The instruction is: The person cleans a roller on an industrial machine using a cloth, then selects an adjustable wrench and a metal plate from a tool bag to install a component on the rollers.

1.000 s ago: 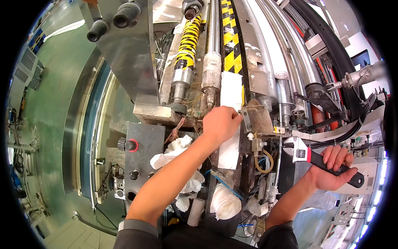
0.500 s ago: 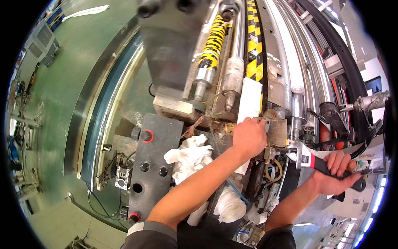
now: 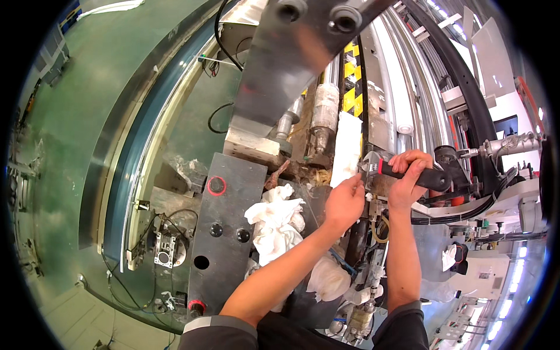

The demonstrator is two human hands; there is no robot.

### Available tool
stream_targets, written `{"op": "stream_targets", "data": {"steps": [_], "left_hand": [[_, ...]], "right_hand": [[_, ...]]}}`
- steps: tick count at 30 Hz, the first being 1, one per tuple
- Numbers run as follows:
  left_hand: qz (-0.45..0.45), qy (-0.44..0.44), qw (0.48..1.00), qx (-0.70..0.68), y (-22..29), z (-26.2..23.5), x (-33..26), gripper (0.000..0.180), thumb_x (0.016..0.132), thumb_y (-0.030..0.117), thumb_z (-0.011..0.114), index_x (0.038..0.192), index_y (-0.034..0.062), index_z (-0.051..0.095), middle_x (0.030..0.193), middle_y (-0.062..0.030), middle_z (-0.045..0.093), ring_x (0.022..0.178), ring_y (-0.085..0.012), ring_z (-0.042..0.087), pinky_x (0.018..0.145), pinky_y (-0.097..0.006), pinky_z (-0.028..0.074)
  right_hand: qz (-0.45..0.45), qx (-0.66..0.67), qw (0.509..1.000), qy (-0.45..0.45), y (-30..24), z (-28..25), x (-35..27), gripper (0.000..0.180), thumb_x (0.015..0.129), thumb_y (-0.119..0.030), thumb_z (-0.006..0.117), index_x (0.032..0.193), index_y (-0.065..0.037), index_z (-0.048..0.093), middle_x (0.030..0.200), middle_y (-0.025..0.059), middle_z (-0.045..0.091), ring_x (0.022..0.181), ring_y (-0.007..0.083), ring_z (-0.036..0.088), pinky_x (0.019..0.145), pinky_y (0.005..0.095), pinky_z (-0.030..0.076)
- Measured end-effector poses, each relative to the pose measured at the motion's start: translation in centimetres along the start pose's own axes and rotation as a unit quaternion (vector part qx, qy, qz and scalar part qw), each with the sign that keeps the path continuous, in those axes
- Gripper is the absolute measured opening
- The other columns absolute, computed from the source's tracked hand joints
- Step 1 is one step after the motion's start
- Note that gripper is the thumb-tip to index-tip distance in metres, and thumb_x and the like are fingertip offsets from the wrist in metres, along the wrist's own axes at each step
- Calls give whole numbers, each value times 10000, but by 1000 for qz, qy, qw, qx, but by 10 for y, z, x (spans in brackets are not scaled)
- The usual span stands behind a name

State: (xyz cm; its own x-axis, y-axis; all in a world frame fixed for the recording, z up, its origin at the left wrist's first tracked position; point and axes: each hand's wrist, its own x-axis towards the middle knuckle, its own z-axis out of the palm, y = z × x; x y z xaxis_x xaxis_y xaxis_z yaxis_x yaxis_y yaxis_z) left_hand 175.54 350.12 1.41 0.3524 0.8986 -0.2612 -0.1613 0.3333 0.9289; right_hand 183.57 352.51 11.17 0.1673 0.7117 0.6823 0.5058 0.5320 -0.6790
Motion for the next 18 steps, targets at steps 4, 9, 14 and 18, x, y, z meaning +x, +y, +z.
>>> {"op": "stream_targets", "data": {"steps": [4,9,14,18], "left_hand": [[28,15,999,-15,-2,4,-10,403,881,148,555,1257,1,546,1100,-116,658,856,-184,629,806,-288,486],[12,2,999,-36,-3,-3,-13,398,877,148,559,1253,16,555,1102,-105,658,846,-183,627,792,-298,487],[-1,-2,999,-40,3,-8,-16,367,895,190,552,1219,18,574,1101,-100,655,826,-180,615,773,-300,485],[-36,7,990,-137,19,-8,-27,383,932,332,537,1126,7,601,999,-105,658,818,-195,616,775,-318,479]], "right_hand": [[-13,-64,998,-7,11,-3,-13,301,1019,-296,379,878,-33,417,717,42,403,603,125,390,645,323,440],[-28,-87,994,-56,8,4,-16,327,1004,-340,412,879,-37,418,735,52,437,647,129,434,654,293,422],[4,-90,995,-42,7,-3,-13,340,1008,-349,396,881,-35,423,724,56,450,650,134,440,650,289,414],[32,-20,998,42,-20,-7,-12,342,1012,-384,363,886,-75,440,688,24,404,624,123,415,628,289,427]]}}
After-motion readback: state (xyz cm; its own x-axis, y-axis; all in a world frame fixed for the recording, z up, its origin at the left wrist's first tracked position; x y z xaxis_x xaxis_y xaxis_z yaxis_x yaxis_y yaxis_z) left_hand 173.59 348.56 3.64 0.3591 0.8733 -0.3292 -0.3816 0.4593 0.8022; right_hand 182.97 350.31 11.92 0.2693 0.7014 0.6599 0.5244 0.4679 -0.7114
